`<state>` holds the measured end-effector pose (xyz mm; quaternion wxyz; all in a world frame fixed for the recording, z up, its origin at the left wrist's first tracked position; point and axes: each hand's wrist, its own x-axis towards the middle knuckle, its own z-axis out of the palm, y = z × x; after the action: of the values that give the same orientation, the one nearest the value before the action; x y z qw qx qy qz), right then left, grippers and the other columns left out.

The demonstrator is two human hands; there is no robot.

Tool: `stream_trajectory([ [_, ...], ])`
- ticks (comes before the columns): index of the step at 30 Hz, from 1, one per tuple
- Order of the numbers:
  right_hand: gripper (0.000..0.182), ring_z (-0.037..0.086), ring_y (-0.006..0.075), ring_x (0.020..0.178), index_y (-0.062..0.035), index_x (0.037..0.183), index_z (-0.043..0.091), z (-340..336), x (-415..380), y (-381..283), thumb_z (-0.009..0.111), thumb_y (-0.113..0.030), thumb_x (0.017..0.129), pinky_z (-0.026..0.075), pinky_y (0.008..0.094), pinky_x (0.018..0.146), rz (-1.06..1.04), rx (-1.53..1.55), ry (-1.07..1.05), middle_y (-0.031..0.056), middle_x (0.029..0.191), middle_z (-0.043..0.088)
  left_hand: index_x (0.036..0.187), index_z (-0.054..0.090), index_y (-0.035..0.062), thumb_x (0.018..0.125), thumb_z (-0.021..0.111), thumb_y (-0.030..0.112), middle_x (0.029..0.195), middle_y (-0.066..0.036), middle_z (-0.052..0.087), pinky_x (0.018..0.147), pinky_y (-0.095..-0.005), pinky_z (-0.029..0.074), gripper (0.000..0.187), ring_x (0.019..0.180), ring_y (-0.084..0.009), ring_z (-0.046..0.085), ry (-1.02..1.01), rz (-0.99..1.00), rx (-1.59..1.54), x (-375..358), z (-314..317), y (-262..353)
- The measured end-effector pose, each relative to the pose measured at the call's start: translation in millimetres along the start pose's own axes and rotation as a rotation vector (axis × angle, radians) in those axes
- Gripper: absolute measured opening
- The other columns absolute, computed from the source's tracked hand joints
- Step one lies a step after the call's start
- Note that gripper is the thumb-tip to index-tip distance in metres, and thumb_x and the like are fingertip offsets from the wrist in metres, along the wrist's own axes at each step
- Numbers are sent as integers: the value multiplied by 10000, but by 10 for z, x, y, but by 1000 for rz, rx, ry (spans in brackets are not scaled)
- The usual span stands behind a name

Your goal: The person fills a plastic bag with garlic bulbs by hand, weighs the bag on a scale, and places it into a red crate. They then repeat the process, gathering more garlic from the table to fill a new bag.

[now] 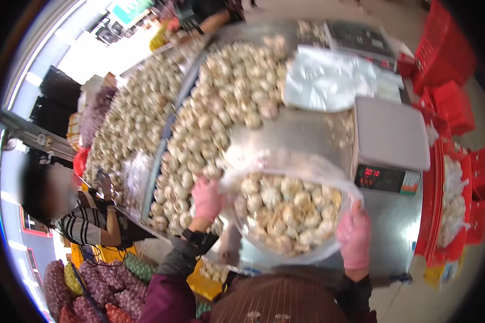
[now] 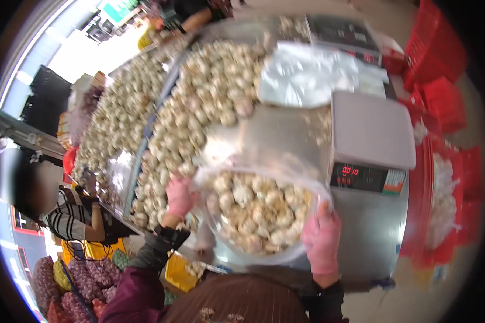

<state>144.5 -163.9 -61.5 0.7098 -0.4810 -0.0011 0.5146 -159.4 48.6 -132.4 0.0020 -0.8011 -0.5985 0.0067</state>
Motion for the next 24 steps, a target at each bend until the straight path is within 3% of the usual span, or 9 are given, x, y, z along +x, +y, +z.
stream_trajectory([
  [2, 275, 302, 35, 397, -105, 1010, 596, -18, 29, -5, 506, -363, 974, 219, 226, 355, 16, 41, -42, -86, 517, 326, 916, 577, 84, 778, 641, 173, 979, -189, 620, 739, -459, 478, 176, 902, -401, 595, -8, 72, -308, 129, 209, -319],
  [6, 271, 309, 43, 391, -102, 1020, 601, -42, 34, -3, 503, -351, 976, 214, 229, 349, 3, 68, -78, -81, 513, 334, 892, 511, 39, 877, 570, 126, 852, -159, 623, 580, -416, 485, 105, 615, -376, 593, 259, 117, -622, 118, -846, 251],
  [8, 262, 313, 49, 386, -94, 979, 620, -8, -6, -19, 507, -330, 976, 207, 232, 345, -9, 83, 2, -74, 513, 341, 906, 476, 23, 893, 573, 141, 849, -131, 620, 579, -413, 484, 153, 590, -325, 578, 45, -44, -1400, 46, -1332, 534],
  [10, 251, 319, 47, 391, -95, 956, 632, -44, -30, -16, 522, -321, 969, 210, 230, 351, -27, 93, -1, -78, 520, 357, 981, 467, 21, 874, 635, 242, 877, -127, 596, 636, -405, 500, 297, 662, -285, 570, -34, -26, -1410, 48, -1319, 464],
  [12, 241, 326, 45, 395, -97, 933, 643, -172, -25, 14, 537, -312, 961, 213, 227, 357, -68, 104, 21, -82, 527, 373, 1168, 474, 29, 798, 713, 358, 991, -187, 588, 741, -417, 519, 550, 823, -325, 602, 236, 198, -825, 134, -881, 396],
  [13, 294, 310, 41, 402, -99, 1080, 603, -224, 12, 83, 524, -357, 963, 211, 221, 364, -72, 60, 11, -86, 535, 353, 1367, 366, 41, 681, 783, 472, 1149, -259, 531, 837, -441, 500, 912, 991, -387, 584, 168, 202, -484, 87, -669, 327],
  [15, 400, 298, 33, 413, -84, 1205, 581, -206, -48, 98, 522, -395, 960, 208, 215, 377, -54, 4, 41, -95, 551, 346, 1438, 263, 41, 597, 805, 537, 1225, -316, 450, 911, -438, 470, 1116, 1086, -450, 535, -167, 151, -381, -70, -479, 342],
  [21, 406, 304, 29, 412, -55, 1195, 580, -164, -63, 92, 536, -380, 956, 207, 210, 378, -86, 1, 17, -96, 553, 356, 1259, 498, -17, 692, 756, 253, 1020, -240, 595, 804, -362, 494, 679, 938, -328, 603, -237, 213, -661, 142, 798, -123],
  [24, 402, 308, 31, 410, -60, 1197, 576, 3, -73, 36, 538, -379, 955, 217, 206, 380, -91, -36, -11, -94, 552, 354, 1224, 535, -9, 803, 552, -10, 874, -76, 622, 692, -278, 501, 422, 729, -168, 592, -186, 54, -1169, 81, 805, -53],
])
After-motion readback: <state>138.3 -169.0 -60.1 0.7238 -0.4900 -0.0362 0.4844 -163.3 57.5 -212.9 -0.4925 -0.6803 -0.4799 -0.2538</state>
